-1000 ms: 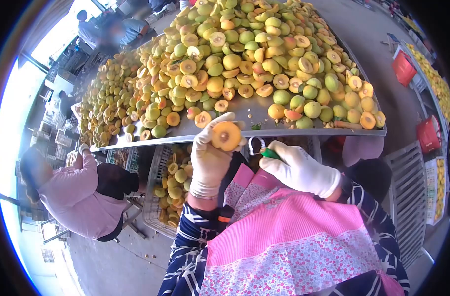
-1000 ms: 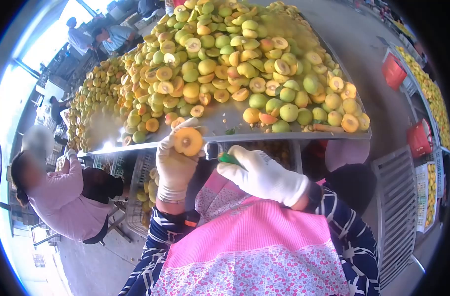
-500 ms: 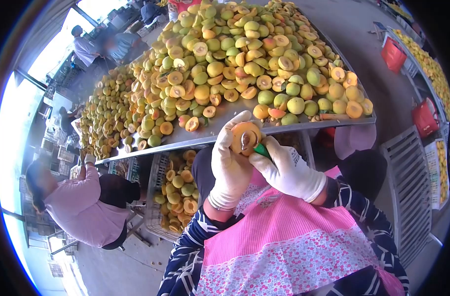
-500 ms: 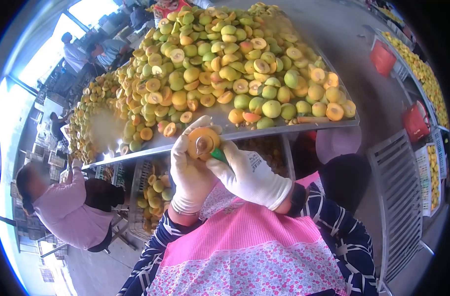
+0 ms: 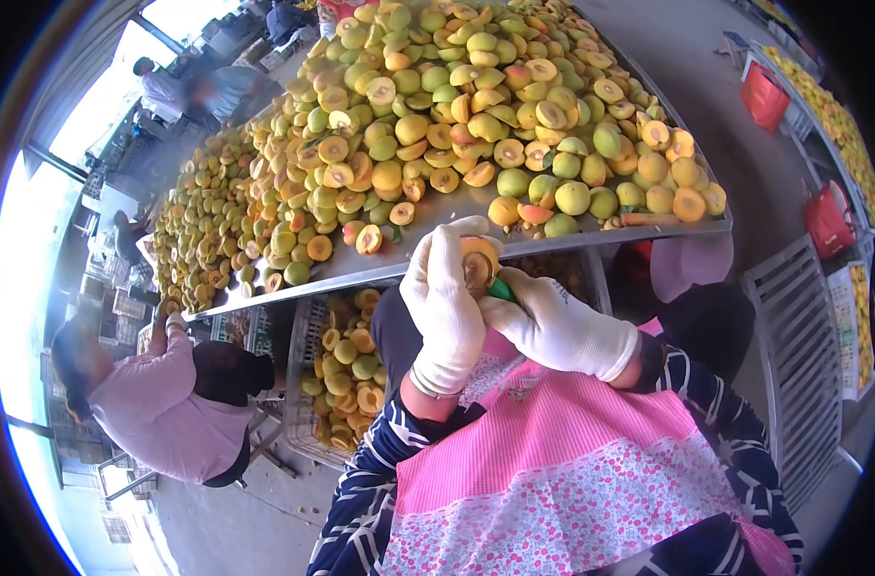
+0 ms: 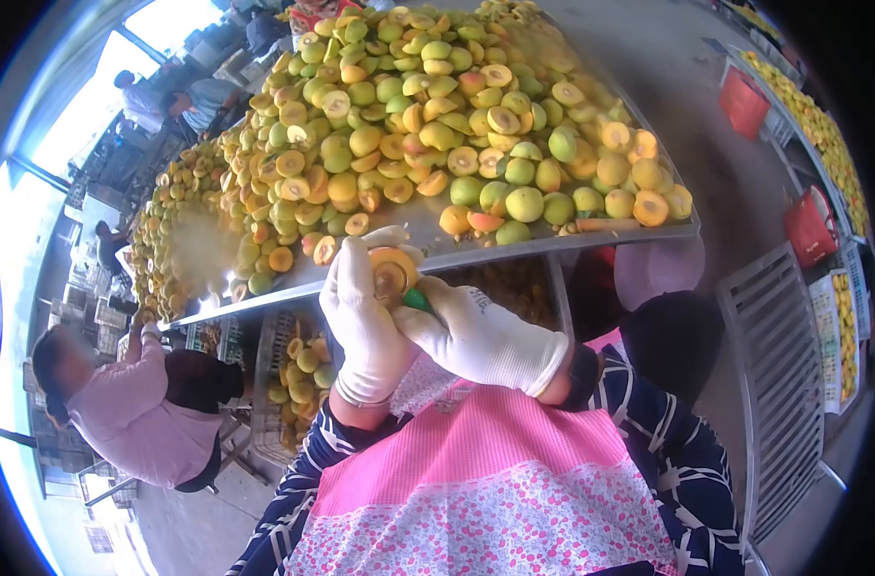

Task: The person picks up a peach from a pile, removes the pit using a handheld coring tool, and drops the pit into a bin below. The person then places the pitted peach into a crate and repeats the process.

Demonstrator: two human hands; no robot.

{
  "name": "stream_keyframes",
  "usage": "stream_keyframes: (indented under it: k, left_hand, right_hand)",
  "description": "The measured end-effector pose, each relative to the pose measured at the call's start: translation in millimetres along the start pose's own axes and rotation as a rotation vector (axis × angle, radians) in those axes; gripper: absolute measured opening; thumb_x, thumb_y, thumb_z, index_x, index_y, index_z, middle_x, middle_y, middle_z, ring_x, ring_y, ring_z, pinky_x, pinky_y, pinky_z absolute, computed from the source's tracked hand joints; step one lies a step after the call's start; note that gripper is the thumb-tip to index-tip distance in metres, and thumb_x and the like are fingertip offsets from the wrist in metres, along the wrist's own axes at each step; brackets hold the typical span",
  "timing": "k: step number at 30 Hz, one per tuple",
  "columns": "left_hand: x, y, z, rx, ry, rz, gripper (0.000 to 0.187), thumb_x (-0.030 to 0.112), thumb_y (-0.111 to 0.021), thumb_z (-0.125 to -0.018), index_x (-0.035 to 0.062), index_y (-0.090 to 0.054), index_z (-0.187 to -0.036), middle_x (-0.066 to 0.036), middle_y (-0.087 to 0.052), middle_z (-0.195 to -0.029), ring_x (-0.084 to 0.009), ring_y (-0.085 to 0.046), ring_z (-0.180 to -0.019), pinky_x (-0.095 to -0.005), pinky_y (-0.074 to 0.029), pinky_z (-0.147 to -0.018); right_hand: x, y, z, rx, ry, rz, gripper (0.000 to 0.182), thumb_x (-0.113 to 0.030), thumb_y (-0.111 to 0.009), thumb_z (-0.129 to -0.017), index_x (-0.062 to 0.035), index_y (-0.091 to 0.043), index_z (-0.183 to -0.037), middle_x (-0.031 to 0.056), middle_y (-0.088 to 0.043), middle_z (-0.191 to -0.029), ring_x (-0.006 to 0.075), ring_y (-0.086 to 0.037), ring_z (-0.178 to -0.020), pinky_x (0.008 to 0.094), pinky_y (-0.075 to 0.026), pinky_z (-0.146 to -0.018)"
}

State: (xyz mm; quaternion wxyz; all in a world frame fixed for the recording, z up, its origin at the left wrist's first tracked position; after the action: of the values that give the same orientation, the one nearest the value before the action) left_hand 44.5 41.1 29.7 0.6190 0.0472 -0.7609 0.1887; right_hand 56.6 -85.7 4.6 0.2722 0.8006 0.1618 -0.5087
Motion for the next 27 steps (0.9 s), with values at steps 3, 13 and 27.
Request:
stream_keyframes:
  k: [3,13,27]
  left_hand:
    - [-8,3,-6,0.029,0.007,-0.005,0.043,0.037,-0.053,-0.109,-0.0027,-0.071,-0.108,-0.008,-0.072,-0.1,-0.0123,-0.065,-0.087,-0.026,-0.053,-0.081]
    - [-4,7,-5,0.021,0.005,-0.111,0.046,0.036,-0.052,-0.11,-0.004,-0.073,-0.105,-0.005,-0.072,-0.092,-0.0092,-0.063,-0.083,-0.0236,-0.05,-0.078]
    - [-8,-11,-26,-0.426,-0.036,0.013,0.047,0.033,-0.049,-0.108,-0.0063,-0.074,-0.101,-0.011,-0.072,-0.082,-0.015,-0.066,-0.072,-0.0265,-0.052,-0.068]
  right_hand:
    - [-4,7,-4,0.033,0.034,0.14,0.033,-0.031,-0.061,-0.102,-0.0013,-0.056,-0.117,0.024,-0.071,-0.091,0.0448,-0.069,-0.086,0.0509,-0.054,-0.073]
    - [-1,10,-7,-0.011,0.036,0.194,0.032,-0.033,-0.061,-0.102,-0.0019,-0.058,-0.108,0.0221,-0.071,-0.088,0.0433,-0.07,-0.086,0.0497,-0.054,-0.072]
    - [6,2,-1,-0.334,-0.407,-0.384,0.044,-0.042,-0.053,-0.106,-0.0041,-0.06,-0.086,-0.0015,-0.046,-0.056,0.0104,-0.04,-0.04,0.0305,-0.034,-0.039]
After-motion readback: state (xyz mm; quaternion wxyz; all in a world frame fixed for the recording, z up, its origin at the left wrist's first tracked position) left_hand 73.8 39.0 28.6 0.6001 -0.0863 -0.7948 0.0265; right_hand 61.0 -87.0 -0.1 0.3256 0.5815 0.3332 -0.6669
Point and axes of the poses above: each hand's wrist, its own z-axis away from the middle knuckle, its own y-axis out of the back of the hand, x = y × z, the point moved 6 cm from there along -z, towards the middle knuckle
